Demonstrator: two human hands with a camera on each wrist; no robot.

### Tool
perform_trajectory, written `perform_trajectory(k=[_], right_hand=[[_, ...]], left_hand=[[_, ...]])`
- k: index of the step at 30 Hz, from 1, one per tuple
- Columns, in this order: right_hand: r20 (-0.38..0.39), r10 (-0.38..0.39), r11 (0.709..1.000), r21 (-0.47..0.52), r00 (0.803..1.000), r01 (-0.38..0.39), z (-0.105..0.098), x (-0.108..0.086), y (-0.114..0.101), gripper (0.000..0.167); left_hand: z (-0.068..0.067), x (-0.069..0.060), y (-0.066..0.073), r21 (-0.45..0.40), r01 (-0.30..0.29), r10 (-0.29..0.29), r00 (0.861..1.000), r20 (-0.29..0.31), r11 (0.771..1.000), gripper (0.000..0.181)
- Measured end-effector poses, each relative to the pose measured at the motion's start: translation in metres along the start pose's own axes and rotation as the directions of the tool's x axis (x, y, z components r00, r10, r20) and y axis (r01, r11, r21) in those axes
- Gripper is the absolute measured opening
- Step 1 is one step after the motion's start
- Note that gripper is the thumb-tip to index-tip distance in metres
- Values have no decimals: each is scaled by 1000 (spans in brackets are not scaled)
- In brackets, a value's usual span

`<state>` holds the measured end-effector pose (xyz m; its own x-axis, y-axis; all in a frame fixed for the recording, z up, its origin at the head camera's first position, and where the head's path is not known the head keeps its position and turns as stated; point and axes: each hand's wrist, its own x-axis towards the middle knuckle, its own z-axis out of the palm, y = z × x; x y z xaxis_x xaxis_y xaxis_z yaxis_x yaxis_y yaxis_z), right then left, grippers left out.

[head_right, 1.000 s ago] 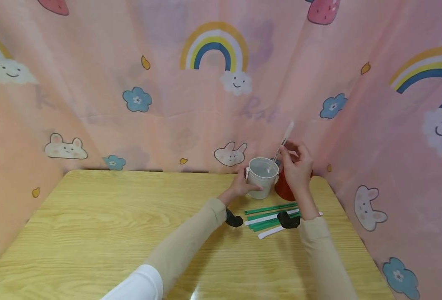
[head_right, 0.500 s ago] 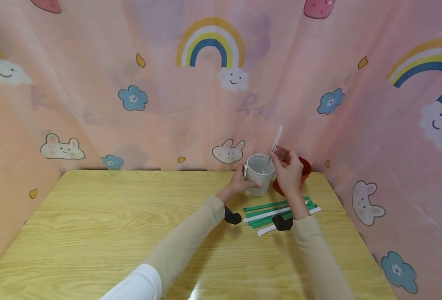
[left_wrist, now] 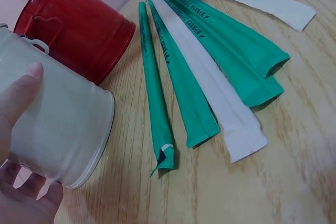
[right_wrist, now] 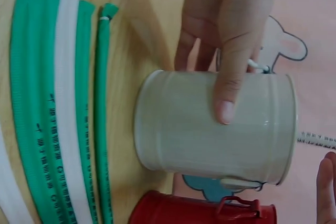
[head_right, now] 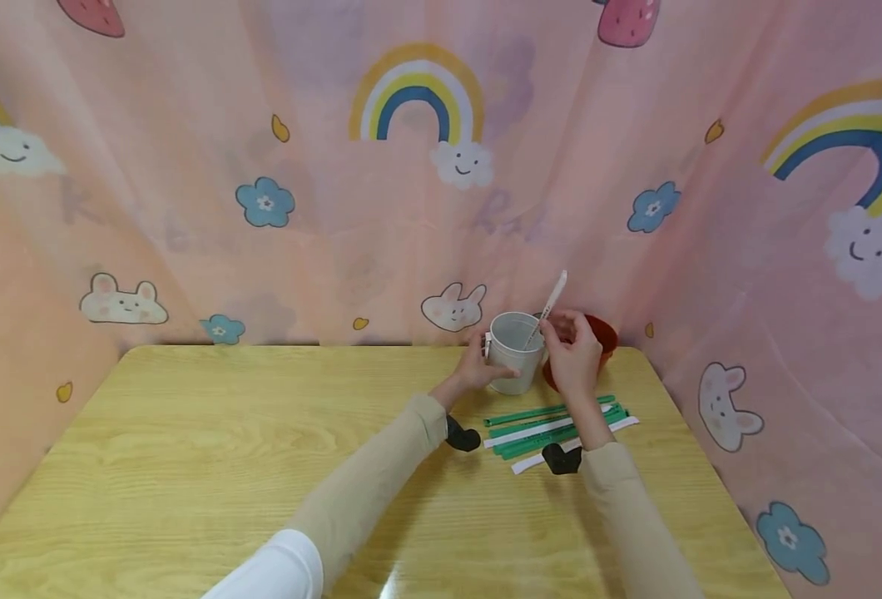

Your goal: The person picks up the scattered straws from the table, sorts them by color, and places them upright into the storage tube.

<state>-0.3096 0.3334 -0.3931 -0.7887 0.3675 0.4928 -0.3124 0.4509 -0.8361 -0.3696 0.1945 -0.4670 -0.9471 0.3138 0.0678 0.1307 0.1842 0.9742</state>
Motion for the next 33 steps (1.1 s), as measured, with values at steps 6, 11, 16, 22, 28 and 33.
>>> perform_trajectory(k=[6,11,16,22,28,33], right_hand=[[-41,-40,999,-26,998,39,-3,-5,-5,22],[-118,-84,995,-64,990,77,-6,-2,10,19],[-82,-134,988,-95,988,126,-12,-5,11,17],[24,-160,981,-108,987,162,-23,-11,12,20],[109,-172,968,-167,979,189,-36,-16,16,25],[173,-181,960,-185,968,212,-41,-18,20,27]], left_hand=[[2,1,-3,-17,9,-9,1000,-8,1000,78],[3,1,-2,-25,6,-6,1000,1,1000,79],[3,-2,-1,-28,1,-1,1000,-2,1000,82],[3,-2,-3,-30,7,-7,1000,1,1000,82],[3,-1,-3,-33,-12,12,1000,8,999,82],[1,-2,-2,-20,-6,6,1000,5,1000,84]])
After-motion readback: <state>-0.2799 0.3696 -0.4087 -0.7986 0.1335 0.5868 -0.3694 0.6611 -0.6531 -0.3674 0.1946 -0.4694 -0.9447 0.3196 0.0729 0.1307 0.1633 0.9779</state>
